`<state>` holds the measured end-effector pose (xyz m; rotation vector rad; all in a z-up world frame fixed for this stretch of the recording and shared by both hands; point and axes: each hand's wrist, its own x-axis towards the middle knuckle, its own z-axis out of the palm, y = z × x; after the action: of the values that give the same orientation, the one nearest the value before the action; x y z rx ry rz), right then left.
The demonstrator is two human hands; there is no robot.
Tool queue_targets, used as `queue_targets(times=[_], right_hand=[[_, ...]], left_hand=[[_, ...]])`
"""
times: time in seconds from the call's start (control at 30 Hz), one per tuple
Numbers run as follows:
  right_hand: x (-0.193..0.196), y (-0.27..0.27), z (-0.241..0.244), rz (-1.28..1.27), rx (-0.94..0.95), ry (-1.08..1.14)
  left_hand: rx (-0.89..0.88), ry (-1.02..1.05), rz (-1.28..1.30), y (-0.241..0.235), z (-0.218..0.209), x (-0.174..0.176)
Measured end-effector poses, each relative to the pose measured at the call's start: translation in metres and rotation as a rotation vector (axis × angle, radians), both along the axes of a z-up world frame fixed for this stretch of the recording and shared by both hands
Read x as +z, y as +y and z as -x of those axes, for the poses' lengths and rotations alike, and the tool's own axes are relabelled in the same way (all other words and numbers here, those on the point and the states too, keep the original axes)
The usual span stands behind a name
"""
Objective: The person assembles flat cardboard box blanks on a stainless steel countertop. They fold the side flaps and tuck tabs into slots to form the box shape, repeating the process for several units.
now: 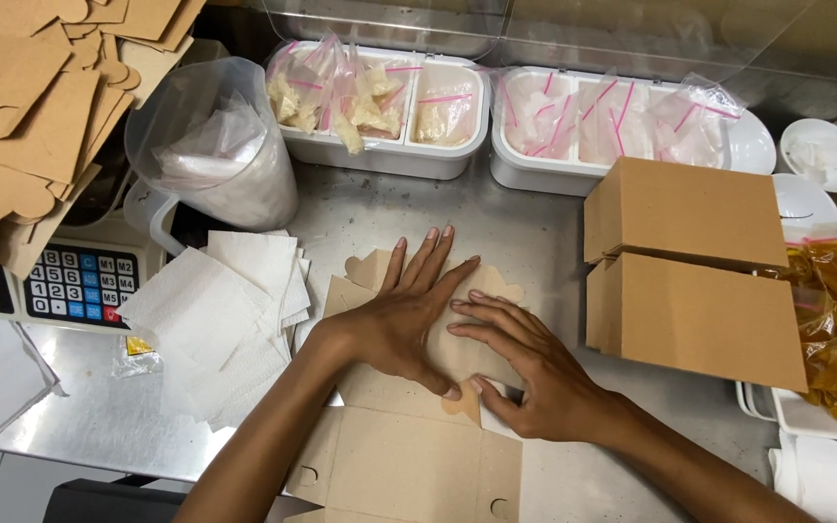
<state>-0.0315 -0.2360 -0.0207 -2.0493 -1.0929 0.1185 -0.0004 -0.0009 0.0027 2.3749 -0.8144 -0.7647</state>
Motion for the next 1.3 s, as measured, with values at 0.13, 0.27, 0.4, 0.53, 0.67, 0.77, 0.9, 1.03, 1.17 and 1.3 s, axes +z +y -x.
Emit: queue_targets(times=[0.13, 0.27, 0.4, 0.53, 0.67, 0.77, 0.9, 1.03, 1.17, 1.3], right_hand=[[0.005, -0.002, -0.001, 0.034, 0.038, 0.015], [0.008, -0.004, -0.001, 0.05, 0.087, 0.03], [0.011, -0.005, -0.002, 0.066, 0.12, 0.047], [0.011, -0.005, -0.002, 0.066, 0.14, 0.046], [0.005, -0.004, -0.001, 0.057, 0.09, 0.041], [0.004, -0.002, -0.001, 0.026, 0.05, 0.022], [-0.003, -0.001, 0.0, 0.005, 0.005, 0.02], [-0.004, 0.001, 0.0, -0.001, -0.005, -0.001], [-0.003, 0.0, 0.001, 0.013, -0.001, -0.024], [0.005, -0.002, 0.0, 0.033, 0.052, -0.012]], left_hand=[[0.004, -0.01, 0.019, 0.0, 0.0, -0.002], [-0.002, -0.013, 0.0, 0.0, 0.0, -0.001], [-0.002, 0.001, -0.006, 0.0, 0.0, 0.0], [-0.005, -0.028, 0.002, 0.001, 0.0, -0.005], [-0.001, -0.017, 0.011, 0.0, 0.0, -0.002], [0.005, -0.018, 0.015, 0.001, 0.0, -0.002], [-0.002, -0.012, -0.005, 0.001, 0.001, -0.001], [0.012, 0.007, -0.025, 0.0, 0.001, 0.002], [0.012, 0.013, -0.002, 0.0, 0.001, 0.001], [0.015, -0.001, 0.012, 0.0, 0.001, 0.0]])
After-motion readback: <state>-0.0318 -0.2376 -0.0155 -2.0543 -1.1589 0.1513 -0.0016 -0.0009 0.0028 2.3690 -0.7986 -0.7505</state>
